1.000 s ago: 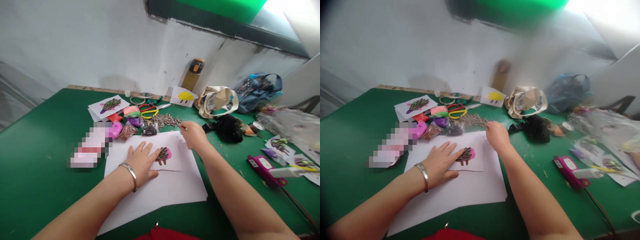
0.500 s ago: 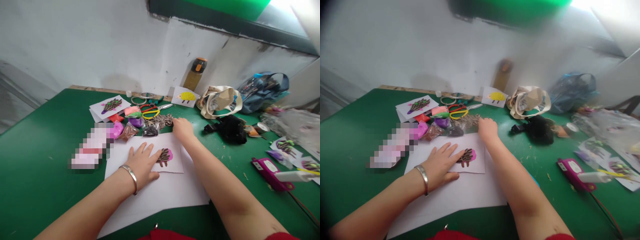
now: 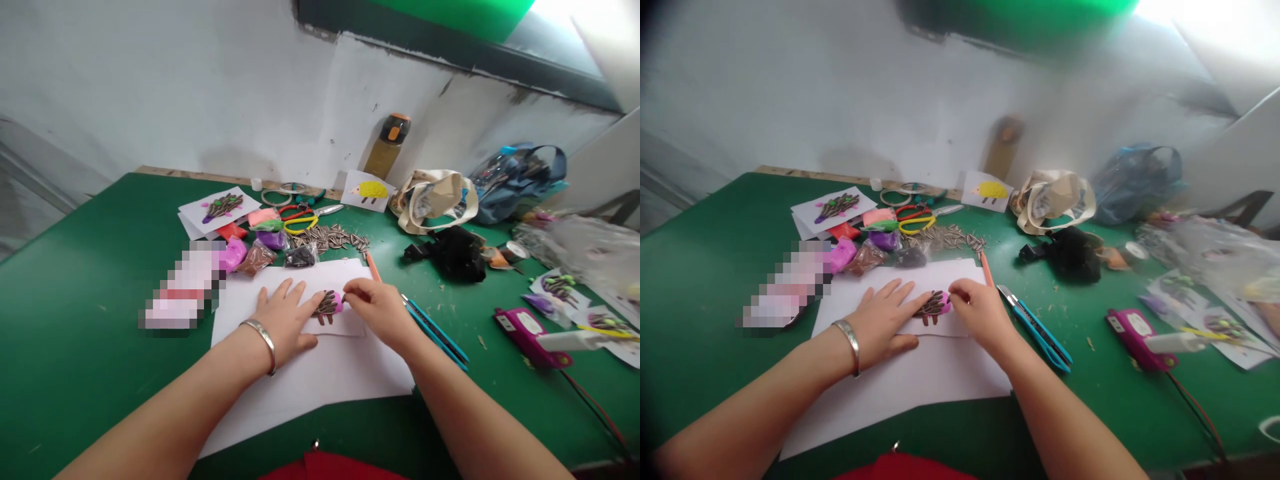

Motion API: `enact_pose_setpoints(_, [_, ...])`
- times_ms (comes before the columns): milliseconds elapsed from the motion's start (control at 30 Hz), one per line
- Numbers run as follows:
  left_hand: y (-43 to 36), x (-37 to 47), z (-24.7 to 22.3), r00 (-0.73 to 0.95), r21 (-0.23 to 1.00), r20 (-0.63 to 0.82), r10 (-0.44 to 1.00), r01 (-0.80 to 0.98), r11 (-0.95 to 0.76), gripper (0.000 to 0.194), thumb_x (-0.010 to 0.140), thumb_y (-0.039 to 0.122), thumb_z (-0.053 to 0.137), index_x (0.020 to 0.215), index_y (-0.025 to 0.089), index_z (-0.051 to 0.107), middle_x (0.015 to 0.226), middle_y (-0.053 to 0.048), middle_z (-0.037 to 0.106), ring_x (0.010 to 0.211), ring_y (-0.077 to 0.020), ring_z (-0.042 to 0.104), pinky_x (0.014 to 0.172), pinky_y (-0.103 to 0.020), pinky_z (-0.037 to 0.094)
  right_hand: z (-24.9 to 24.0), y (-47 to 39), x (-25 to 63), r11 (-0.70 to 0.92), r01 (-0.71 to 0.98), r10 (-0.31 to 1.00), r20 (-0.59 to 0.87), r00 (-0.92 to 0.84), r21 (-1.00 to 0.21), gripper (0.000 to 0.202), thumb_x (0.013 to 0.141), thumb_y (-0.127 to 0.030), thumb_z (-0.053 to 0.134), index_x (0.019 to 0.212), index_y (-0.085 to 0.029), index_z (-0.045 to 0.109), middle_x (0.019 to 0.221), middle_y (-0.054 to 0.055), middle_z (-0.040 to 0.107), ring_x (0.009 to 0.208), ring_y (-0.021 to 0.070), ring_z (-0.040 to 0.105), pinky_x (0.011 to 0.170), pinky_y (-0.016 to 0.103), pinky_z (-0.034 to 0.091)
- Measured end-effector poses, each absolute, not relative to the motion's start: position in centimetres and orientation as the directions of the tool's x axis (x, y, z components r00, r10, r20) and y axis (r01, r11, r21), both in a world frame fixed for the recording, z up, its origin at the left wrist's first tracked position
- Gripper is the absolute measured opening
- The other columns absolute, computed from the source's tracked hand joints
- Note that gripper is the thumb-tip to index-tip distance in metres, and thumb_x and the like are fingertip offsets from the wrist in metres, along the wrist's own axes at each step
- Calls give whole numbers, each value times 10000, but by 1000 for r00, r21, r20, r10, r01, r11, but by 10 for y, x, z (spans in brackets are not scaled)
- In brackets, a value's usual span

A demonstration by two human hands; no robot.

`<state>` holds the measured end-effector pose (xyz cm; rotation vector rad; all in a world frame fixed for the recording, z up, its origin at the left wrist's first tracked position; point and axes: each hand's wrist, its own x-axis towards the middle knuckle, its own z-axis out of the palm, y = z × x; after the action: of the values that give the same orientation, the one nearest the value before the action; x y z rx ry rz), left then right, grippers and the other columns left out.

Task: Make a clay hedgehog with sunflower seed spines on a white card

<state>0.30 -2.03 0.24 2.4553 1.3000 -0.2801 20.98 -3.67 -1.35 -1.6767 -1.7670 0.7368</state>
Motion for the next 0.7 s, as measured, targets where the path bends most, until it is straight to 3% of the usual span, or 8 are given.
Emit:
enact_pose_setpoints(333, [-21,3,3,554,185,-346,757,831,-524,768,757,481,625,1435,364,282,1514,-130,272,1376,-413,193,986,-703,227,-32,-49,200,41,658,998,58,4,-752,173,831,-259,510,846,-223,678,814,8,676,756,164,582,709,277,423])
enact_pose_setpoints(700, [-22,4,5,541,160,-362,759,838,-521,748,772,492,609,1433,358,286,1523,-110,261,1386,-390,181,1002,-686,237,-35,-50,199,66,769,997,68,-29,-636,166,852,-240,496,827,-222,658,763,8,653,749,173,568,669,271,399])
